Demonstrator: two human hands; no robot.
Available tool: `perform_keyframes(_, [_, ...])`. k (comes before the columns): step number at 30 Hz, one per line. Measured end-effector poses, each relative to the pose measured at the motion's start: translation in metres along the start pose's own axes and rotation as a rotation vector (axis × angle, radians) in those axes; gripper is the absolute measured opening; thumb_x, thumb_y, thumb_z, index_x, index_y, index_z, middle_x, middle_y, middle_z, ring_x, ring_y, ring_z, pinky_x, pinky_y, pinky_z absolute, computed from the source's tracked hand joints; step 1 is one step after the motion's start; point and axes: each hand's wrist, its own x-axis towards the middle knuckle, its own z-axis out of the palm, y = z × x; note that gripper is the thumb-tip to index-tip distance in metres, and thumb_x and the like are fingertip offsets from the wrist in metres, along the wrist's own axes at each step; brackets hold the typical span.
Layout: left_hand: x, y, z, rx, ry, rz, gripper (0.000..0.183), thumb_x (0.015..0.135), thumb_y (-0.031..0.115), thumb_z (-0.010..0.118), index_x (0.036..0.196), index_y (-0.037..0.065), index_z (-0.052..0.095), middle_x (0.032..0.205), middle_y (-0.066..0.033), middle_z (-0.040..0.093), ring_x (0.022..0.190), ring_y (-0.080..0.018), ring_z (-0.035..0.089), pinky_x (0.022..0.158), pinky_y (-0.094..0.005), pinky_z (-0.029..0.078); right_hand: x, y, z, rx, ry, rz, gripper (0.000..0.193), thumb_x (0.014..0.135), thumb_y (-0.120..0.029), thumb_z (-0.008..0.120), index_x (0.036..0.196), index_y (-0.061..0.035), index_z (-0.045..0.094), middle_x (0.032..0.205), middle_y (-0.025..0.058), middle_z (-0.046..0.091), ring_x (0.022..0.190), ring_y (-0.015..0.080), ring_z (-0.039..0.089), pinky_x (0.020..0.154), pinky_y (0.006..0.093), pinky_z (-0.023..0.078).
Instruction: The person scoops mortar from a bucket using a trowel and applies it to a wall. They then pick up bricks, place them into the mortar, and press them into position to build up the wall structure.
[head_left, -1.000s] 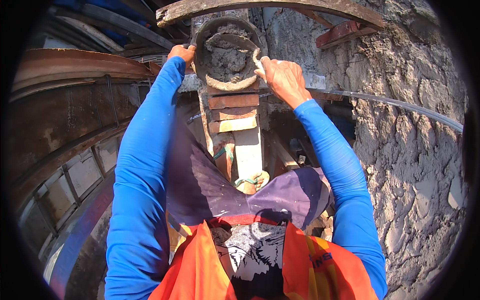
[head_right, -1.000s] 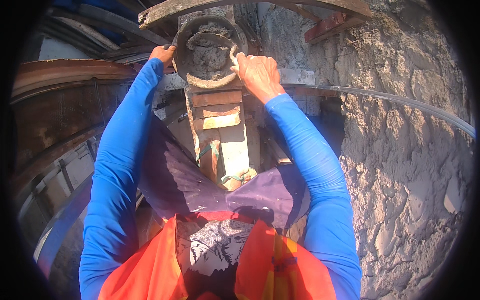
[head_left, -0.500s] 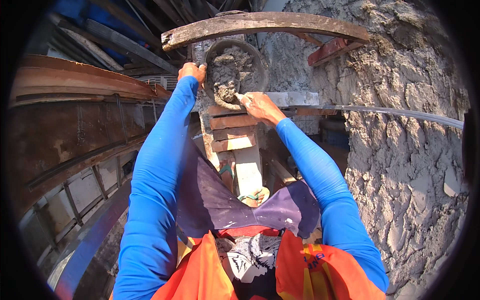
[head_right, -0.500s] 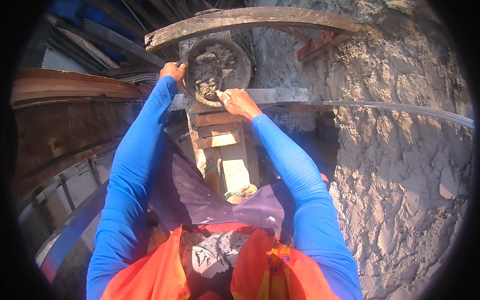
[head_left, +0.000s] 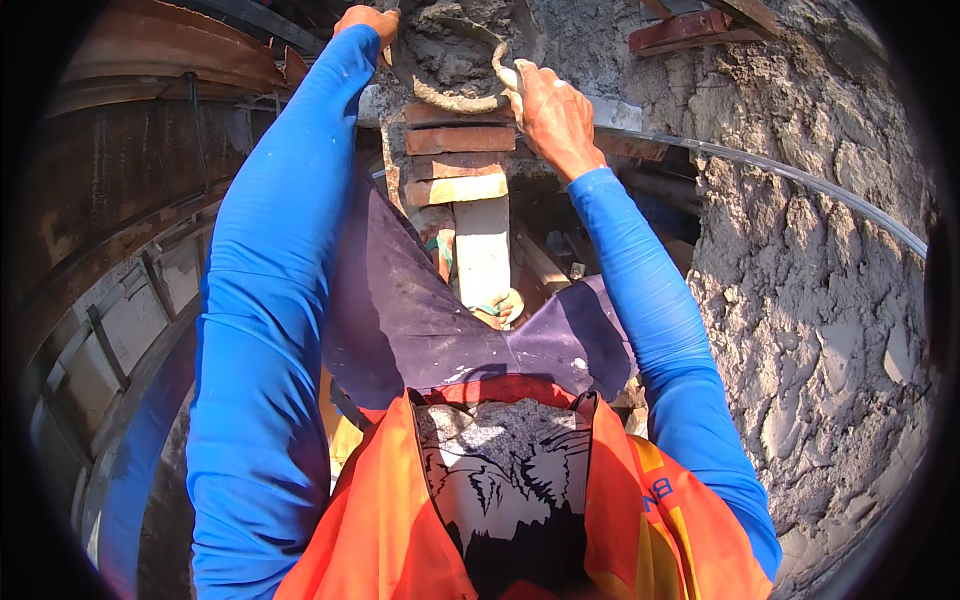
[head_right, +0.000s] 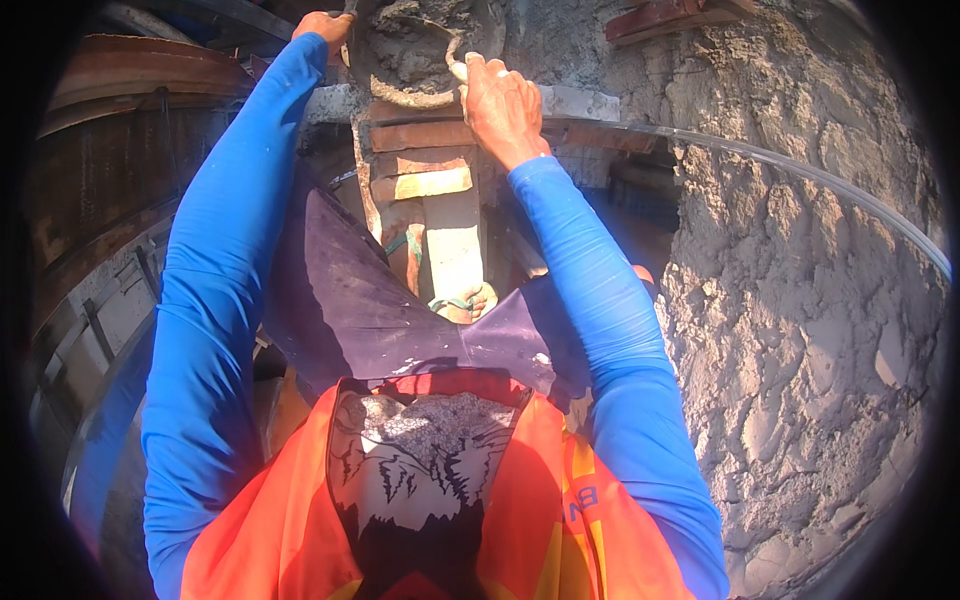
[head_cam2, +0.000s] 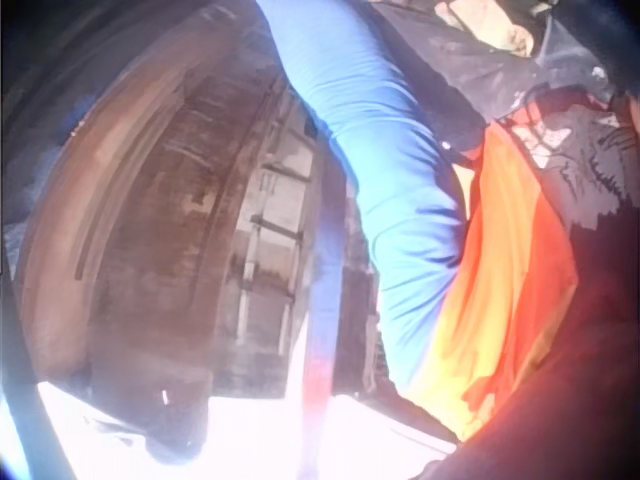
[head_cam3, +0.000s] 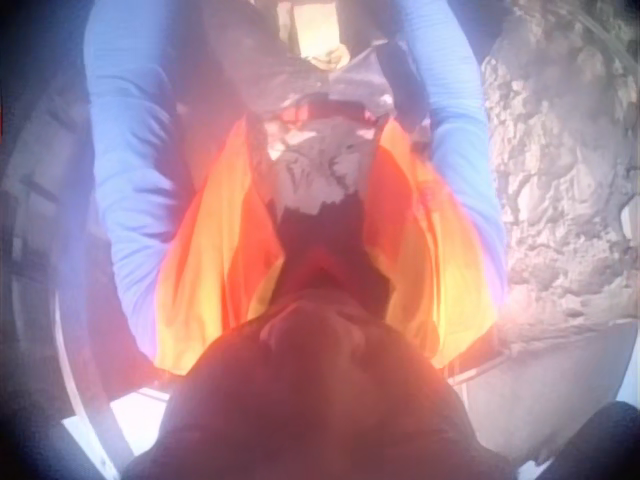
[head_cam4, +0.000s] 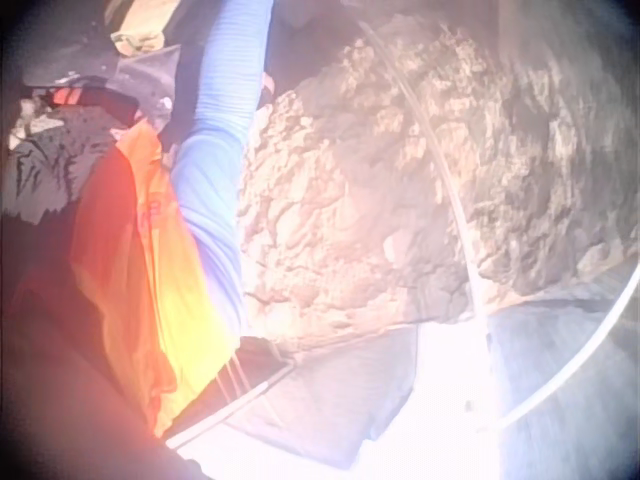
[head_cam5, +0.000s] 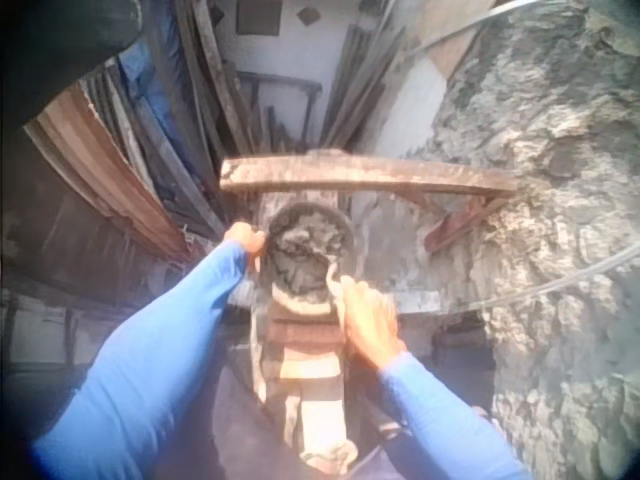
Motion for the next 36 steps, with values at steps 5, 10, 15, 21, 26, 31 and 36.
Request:
perform_keyframes(5, [-0.013, 0.021, 0.004, -0.072, 0.212, -0.006, 0.058, 0.089, 0.048, 0.057, 0.111, -0.004, 0.07, 0.114, -0.028, 0.067, 0.112, -0.041, 0.064, 0.096, -0.0429, 0.051, 0.026, -0.013, -0.056, -0.076, -0.052, -0.013, 0.037, 0.09, -0.027, 0.069, 0.119, -0.0075, 0.056, 0.089, 0.0204, 0.07, 0.085, 0.0415, 0.069, 0.068, 0.0524, 0.054])
perform_keyframes(10, [-0.009, 0.017, 0.003, -0.124, 0.076, -0.1, 0.058, 0.093, 0.05, 0.055, 0.108, -0.003, 0.07, 0.103, -0.0219, 0.072, 0.097, -0.0343, 0.07, 0.088, -0.0396, 0.055, 0.087, -0.036, -0.043, -0.196, -0.302, 0.008, 0.042, 0.085, -0.026, 0.069, 0.121, -0.0055, 0.06, 0.109, 0.0218, 0.065, 0.104, 0.042, 0.062, 0.087, 0.0521, 0.048])
perform_keyframes(15, [-0.019, 0.024, 0.005, -0.187, 0.139, -0.17, 0.062, 0.092, 0.048, 0.061, 0.126, -0.004, 0.063, 0.118, -0.0239, 0.069, 0.113, -0.0374, 0.066, 0.1, -0.0419, 0.051, 0.107, -0.029, 0.008, -0.068, -0.066, -0.05, 0.041, 0.091, -0.039, 0.068, 0.118, -0.0082, 0.064, 0.097, 0.021, 0.072, 0.092, 0.0406, 0.07, 0.077, 0.0481, 0.056])
perform_keyframes(21, [-0.031, 0.031, -0.007, -0.389, -0.002, -0.197, 0.057, 0.092, 0.044, 0.064, 0.125, -0.002, 0.064, 0.108, -0.0204, 0.072, 0.092, -0.0306, 0.074, 0.086, -0.0366, 0.057, 0.018, 0.057, -0.036, 0.539, 0.174, 0.249, 0.052, 0.096, -0.044, 0.063, 0.132, -0.007, 0.059, 0.121, 0.0189, 0.068, 0.112, 0.0319, 0.067, 0.097, 0.0403, 0.051])
perform_keyframes(26, [-0.01, 0.007, -0.005, -0.269, 0.094, 0.01, 0.045, 0.091, 0.043, 0.066, 0.117, 0.007, 0.072, 0.095, -0.0159, 0.075, 0.088, -0.027, 0.073, 0.081, -0.0381, 0.055, -0.103, 0.126, -0.019, 0.482, 0.186, 0.636, 0.045, 0.098, -0.037, 0.059, 0.133, -0.0076, 0.058, 0.121, 0.0216, 0.067, 0.114, 0.0359, 0.065, 0.096, 0.0423, 0.05])
perform_keyframes(31, [-0.023, 0.028, -0.022, -0.382, 0.135, 0.072, 0.038, 0.091, 0.039, 0.068, 0.116, 0.01, 0.074, 0.085, -0.0076, 0.072, 0.074, -0.0181, 0.065, 0.07, -0.0327, 0.05, -0.205, 0.129, 0.034, 0.658, 0.086, 0.962, 0.041, 0.099, -0.03, 0.058, 0.132, -0.0055, 0.057, 0.109, 0.0195, 0.072, 0.101, 0.0301, 0.07, 0.091, 0.0392, 0.052])
perform_keyframes(36, [-0.015, 0.034, -0.025, -0.308, 0.166, 0.178, 0.04, 0.094, 0.039, 0.06, 0.124, 0.013, 0.069, 0.1, -0.0152, 0.072, 0.093, -0.025, 0.067, 0.082, -0.0348, 0.05, -0.267, 0.104, 0.086, 0.804, 0.034, 1.087, 0.038, 0.098, -0.025, 0.06, 0.131, -0.004, 0.057, 0.108, 0.0182, 0.072, 0.097, 0.027, 0.071, 0.088, 0.0374, 0.054])
